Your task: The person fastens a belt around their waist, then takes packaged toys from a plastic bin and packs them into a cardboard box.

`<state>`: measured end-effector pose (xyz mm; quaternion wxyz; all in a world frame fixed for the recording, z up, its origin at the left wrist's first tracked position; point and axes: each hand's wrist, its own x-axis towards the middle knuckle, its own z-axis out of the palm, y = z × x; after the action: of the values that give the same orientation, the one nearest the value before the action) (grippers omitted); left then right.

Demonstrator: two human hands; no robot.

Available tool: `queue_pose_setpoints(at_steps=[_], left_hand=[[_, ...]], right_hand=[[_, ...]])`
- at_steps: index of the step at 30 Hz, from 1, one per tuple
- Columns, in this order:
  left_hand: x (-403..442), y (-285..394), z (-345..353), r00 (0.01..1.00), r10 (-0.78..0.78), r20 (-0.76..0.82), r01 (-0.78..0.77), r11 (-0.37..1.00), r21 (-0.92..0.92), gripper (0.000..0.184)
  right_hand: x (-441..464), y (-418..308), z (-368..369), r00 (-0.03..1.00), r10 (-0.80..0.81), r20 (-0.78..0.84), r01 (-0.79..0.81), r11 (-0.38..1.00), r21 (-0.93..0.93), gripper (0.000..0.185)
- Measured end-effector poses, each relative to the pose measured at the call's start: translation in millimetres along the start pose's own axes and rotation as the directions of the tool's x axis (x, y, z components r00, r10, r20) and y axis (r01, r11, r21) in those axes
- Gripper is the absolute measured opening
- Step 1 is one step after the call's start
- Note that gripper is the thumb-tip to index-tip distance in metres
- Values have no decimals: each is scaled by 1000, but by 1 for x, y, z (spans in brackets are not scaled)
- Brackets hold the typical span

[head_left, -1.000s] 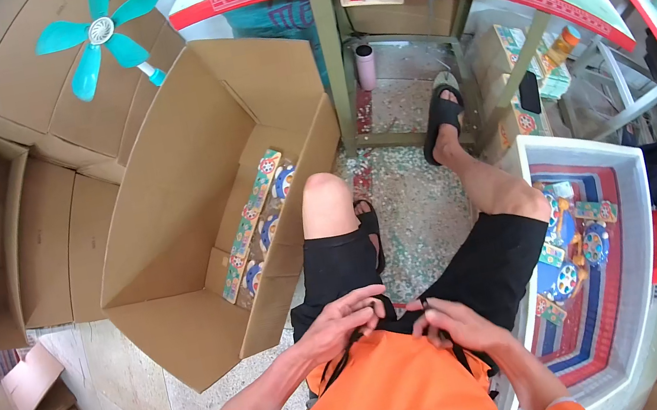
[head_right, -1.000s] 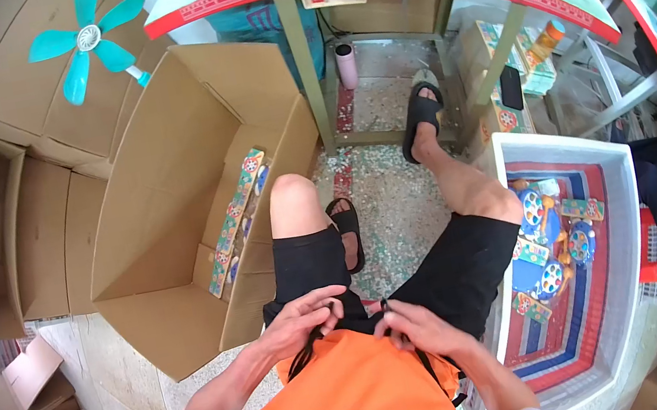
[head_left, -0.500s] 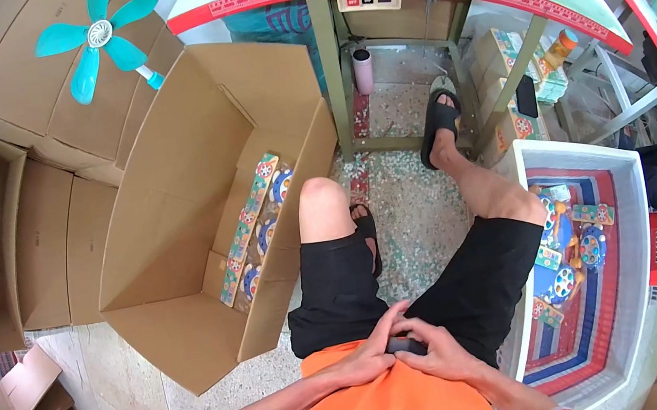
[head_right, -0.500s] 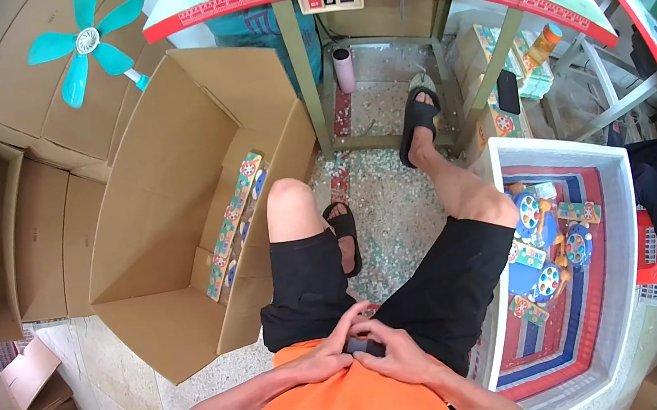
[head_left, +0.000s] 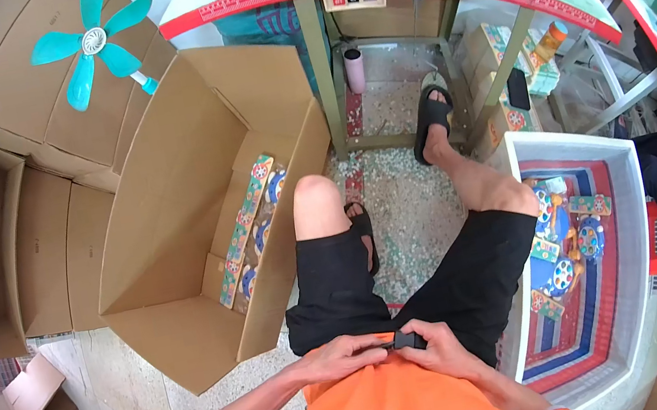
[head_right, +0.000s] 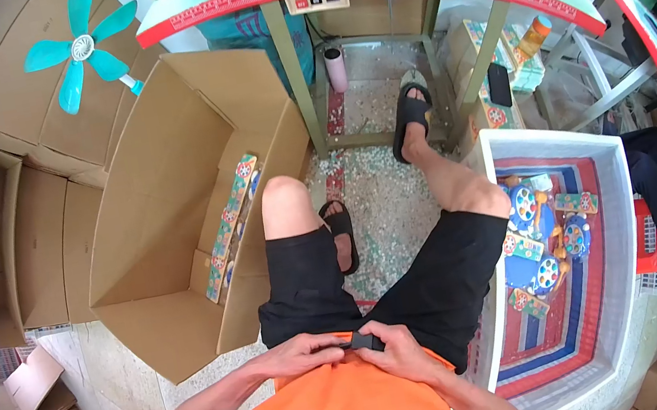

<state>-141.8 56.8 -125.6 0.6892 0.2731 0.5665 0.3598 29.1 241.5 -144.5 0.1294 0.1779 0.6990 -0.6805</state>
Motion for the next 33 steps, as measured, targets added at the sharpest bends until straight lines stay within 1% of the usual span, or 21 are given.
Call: queue_pose_setpoints(at_steps=[1,3,4,5,7,8,9,11,12,13,15,16,17,19,20,25,29,30,32,33], left_hand=[[0,-8,6,1000,-10,3,10,1000,-10,46],[15,-27,7,998,-35,-56,20,970,-243,41],[20,-33,9,996,-58,-74,27,933,-359,39],[22,-30,10,996,-59,-67,32,932,-361,39],[24,-21,9,986,-50,-160,-26,897,-441,36],[22,-18,9,977,-54,-207,-53,876,-479,35],[21,-12,7,977,-58,-205,-49,874,-483,35],[20,4,2,966,-67,-251,-40,917,-397,35],[20,6,2,959,-72,-274,-30,935,-353,35],[19,6,4,960,-75,-270,-27,934,-356,35],[20,4,7,942,-23,-336,-124,903,-411,36],[20,3,10,930,-5,-367,-169,882,-440,36],[20,1,13,932,-11,-361,-163,880,-447,36],[20,1,14,925,48,-376,-206,897,-390,37],[20,1,14,919,80,-385,-229,905,-358,37],[19,-3,14,926,128,-356,-234,934,-272,38],[19,-9,8,935,191,-300,-258,945,-202,39],[18,-7,7,912,264,-313,-295,954,-55,38],[17,-1,5,858,410,-307,-348,907,238,37],[17,-1,6,858,412,-306,-349,906,240,37]], right_hand=[[-3,5,2,1000,6,-9,-6,1000,-4,22],[6,8,-4,999,-22,-44,21,999,-37,25],[6,4,-6,999,-22,-49,21,999,-36,25],[5,-4,-8,996,-35,-81,32,999,-39,27],[6,-15,-12,989,-57,-134,52,998,-43,30],[5,-12,-12,990,-46,-131,42,998,-35,30],[6,-7,-16,996,-9,-87,8,1000,-13,30],[9,-2,-27,999,53,-1,-53,998,20,32],[9,-3,-30,998,55,-1,-55,998,22,32],[7,-8,-33,1000,30,4,-30,1000,8,31],[8,-16,-39,1000,-28,11,29,999,-23,31],[8,-15,-39,1000,-23,9,24,1000,-21,31],[8,-12,-38,998,-18,53,21,998,-55,32],[11,-11,-37,990,-14,141,32,991,-130,33],[12,-13,-38,990,-15,142,34,991,-131,33],[12,-21,-39,976,-89,197,118,983,-138,33],[13,-22,-40,965,-158,211,194,968,-160,33],[12,-22,-40,961,-187,205,223,961,-166,34],[12,-22,-40,955,-216,201,252,952,-174,34],[12,-22,-41,958,-136,253,198,951,-238,34]])
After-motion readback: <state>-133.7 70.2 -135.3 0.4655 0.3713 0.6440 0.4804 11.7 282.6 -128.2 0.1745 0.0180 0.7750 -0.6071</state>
